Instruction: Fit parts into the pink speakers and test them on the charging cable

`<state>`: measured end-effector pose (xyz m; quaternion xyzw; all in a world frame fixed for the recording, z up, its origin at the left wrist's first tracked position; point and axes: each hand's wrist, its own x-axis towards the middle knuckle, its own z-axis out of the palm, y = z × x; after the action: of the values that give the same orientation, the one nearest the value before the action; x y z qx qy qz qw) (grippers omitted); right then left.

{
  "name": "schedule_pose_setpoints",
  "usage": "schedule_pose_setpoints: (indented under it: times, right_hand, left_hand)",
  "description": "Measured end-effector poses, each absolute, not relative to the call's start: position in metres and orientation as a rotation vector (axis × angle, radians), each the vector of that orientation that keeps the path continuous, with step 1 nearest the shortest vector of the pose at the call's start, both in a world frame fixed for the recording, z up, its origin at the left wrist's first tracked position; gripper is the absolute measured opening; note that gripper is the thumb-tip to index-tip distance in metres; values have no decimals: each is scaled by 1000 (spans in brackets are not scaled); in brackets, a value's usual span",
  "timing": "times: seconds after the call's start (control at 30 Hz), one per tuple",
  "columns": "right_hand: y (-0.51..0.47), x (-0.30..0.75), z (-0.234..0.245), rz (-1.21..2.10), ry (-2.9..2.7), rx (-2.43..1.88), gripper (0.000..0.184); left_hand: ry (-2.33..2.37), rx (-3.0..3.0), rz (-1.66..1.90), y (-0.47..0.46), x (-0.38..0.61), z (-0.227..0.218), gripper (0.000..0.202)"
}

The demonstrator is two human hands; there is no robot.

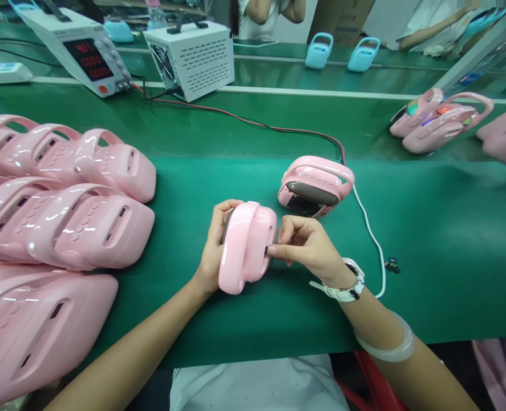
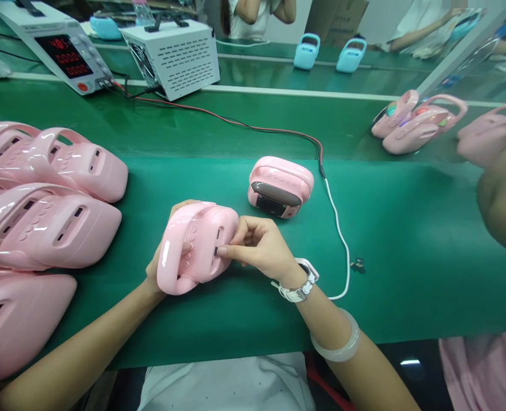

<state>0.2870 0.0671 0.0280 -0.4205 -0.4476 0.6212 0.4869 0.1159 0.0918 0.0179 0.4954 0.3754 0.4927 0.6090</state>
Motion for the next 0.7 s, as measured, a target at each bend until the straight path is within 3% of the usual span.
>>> schedule_pose_setpoints:
  times: [0.27,0.53,0.7]
  right_hand:
    - [61,288,37,1534,-1074,-1151,49]
    - [66,288,31,1502,-1157,-1146,49]
    - [61,310,50,1095,-1511,-1222,26]
  left_hand:
    - [800,1408,1206,90,109,0,44]
    - [810,1430,1101,101,106,4,47]
    - [888,1497,1067,110,106,10,46]
